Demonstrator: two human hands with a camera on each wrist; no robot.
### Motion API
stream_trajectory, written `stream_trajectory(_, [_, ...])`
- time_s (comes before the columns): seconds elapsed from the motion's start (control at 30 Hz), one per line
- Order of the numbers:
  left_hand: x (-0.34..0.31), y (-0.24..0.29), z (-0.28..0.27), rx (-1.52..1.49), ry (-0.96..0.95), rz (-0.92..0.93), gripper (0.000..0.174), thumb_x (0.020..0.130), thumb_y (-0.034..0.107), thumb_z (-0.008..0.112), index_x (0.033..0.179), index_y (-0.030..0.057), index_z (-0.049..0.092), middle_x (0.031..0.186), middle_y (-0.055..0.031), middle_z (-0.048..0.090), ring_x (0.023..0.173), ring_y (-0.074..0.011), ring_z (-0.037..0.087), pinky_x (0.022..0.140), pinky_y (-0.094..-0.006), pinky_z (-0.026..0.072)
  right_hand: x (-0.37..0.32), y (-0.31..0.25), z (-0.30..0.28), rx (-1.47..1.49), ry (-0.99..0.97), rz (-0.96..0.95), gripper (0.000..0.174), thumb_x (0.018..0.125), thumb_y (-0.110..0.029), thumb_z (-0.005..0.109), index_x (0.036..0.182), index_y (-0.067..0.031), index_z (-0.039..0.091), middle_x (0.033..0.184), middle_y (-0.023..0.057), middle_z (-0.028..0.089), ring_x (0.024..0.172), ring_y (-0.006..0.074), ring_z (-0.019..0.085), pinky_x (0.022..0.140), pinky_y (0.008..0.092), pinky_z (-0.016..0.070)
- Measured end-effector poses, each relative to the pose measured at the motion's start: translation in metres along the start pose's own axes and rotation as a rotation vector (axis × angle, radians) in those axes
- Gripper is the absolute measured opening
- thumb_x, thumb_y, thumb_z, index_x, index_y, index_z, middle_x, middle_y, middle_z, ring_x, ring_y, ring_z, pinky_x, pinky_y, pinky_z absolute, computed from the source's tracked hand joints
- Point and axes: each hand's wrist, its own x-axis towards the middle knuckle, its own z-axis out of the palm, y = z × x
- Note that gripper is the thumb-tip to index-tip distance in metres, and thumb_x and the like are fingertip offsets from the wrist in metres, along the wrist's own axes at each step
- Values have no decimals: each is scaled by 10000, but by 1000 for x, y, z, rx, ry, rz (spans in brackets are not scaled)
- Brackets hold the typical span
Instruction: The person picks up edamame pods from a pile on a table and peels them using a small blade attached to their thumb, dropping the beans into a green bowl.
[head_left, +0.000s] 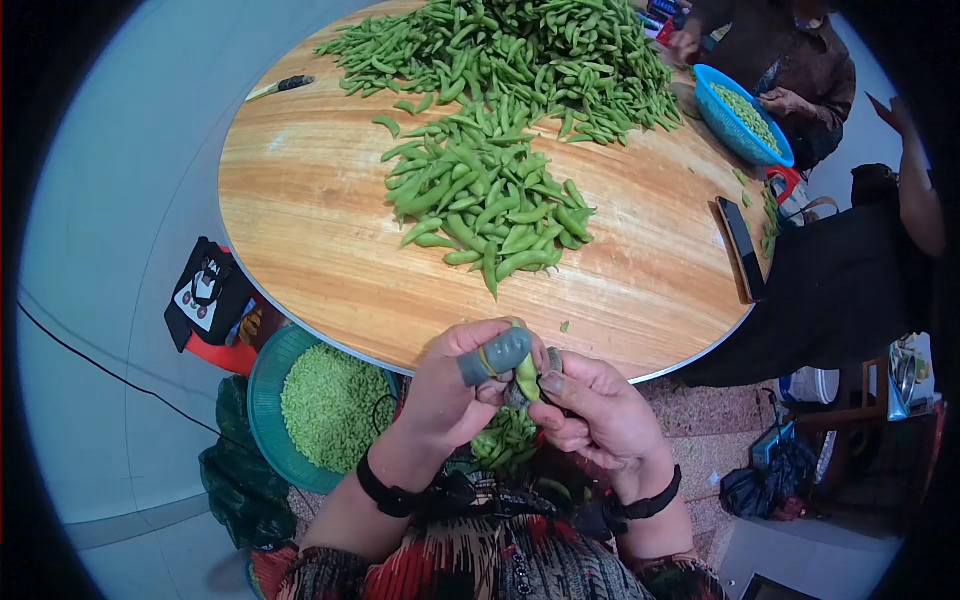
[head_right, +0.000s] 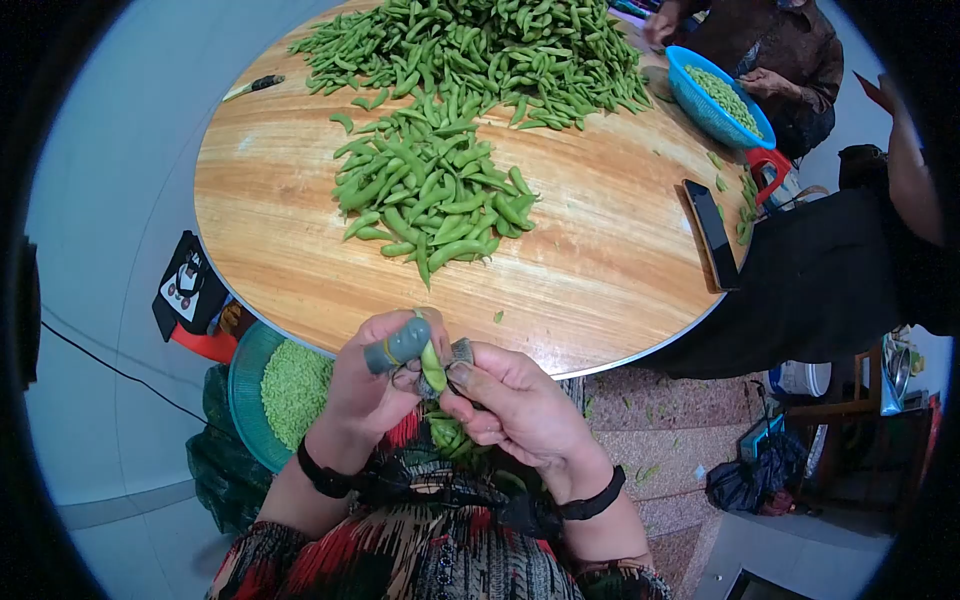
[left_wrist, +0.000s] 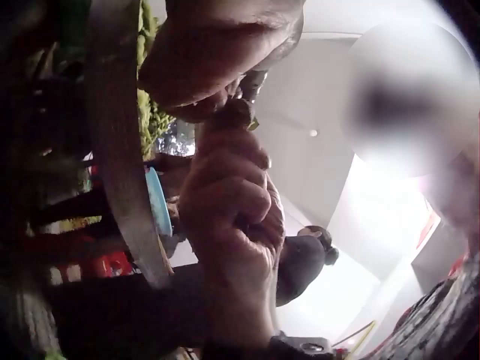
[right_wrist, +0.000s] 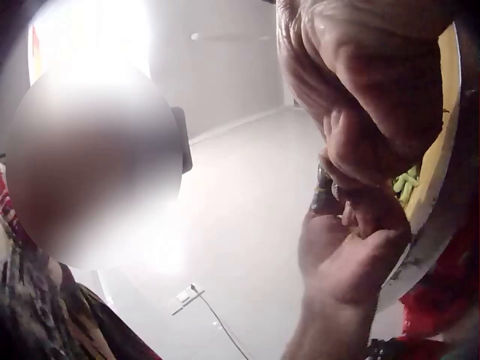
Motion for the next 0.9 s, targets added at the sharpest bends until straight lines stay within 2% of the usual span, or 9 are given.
stream_trajectory(0.13, [2,-2,13,3,184,4,156,874,122,563,842,-26,599,680,-5,538,536,-41,432,495,-171,333,5,0,0,-297,100,-124,135,955,-158,449,960,-35,503,677,-2,490,466,61,373,412,198,294])
stream_trajectory(0.2, [0,-4,15,629,331,176,80,841,74,600,863,-3,602,709,-6,568,633,-61,522,586,-183,423,8,3,2,-599,200,-206,117,938,-145,475,932,-30,495,671,25,518,447,112,440,406,239,343])
stream_trajectory(0.27, [-2,-3,20,840,354,245,79,825,50,609,889,3,599,735,-11,585,692,-68,543,632,-197,442,13,8,4,-1404,444,-694,93,866,-76,535,877,-11,470,678,134,555,526,307,558,459,374,433])
stream_trajectory(0.37, [0,-11,18,1005,419,400,96,766,50,630,853,20,602,743,-90,592,706,-176,577,653,-304,446,11,9,22,-1581,565,-724,116,797,-11,558,847,2,454,698,222,540,617,425,552,526,455,455])
stream_trajectory(0.43, [-2,-14,17,1134,402,419,128,819,19,587,947,13,590,846,-27,618,799,-73,559,711,-231,455,11,10,24,-1566,601,-704,73,814,8,538,863,19,486,698,223,558,658,419,562,550,460,438])
stream_trajectory(0.53, [-1,-7,12,1223,281,517,123,845,30,553,961,16,593,850,-26,612,805,-97,569,727,-239,458,14,11,17,-1606,621,-720,96,804,-10,551,823,1,458,677,213,543,608,409,552,522,444,451])
stream_trajectory(0.67, [1,-5,0,1115,154,503,148,863,50,543,997,18,596,828,-13,601,757,-66,559,646,-195,444,15,-1,2,-1105,442,-515,122,892,-86,497,793,-15,486,591,101,515,521,243,533,478,347,407])
stream_trajectory(0.73, [-2,-2,1,864,142,252,184,867,57,545,1041,17,589,817,-6,593,694,-15,515,544,-138,377,12,-7,0,-686,332,-264,239,950,-165,444,754,-41,503,585,-31,469,504,52,408,447,226,331])
stream_trajectory(0.9, [-2,6,1,306,143,-6,240,851,30,563,1088,-3,568,802,-5,584,604,0,460,477,-121,306,16,-1,-1,-532,345,-247,232,936,-166,474,743,-46,516,585,-22,488,473,68,414,438,221,322])
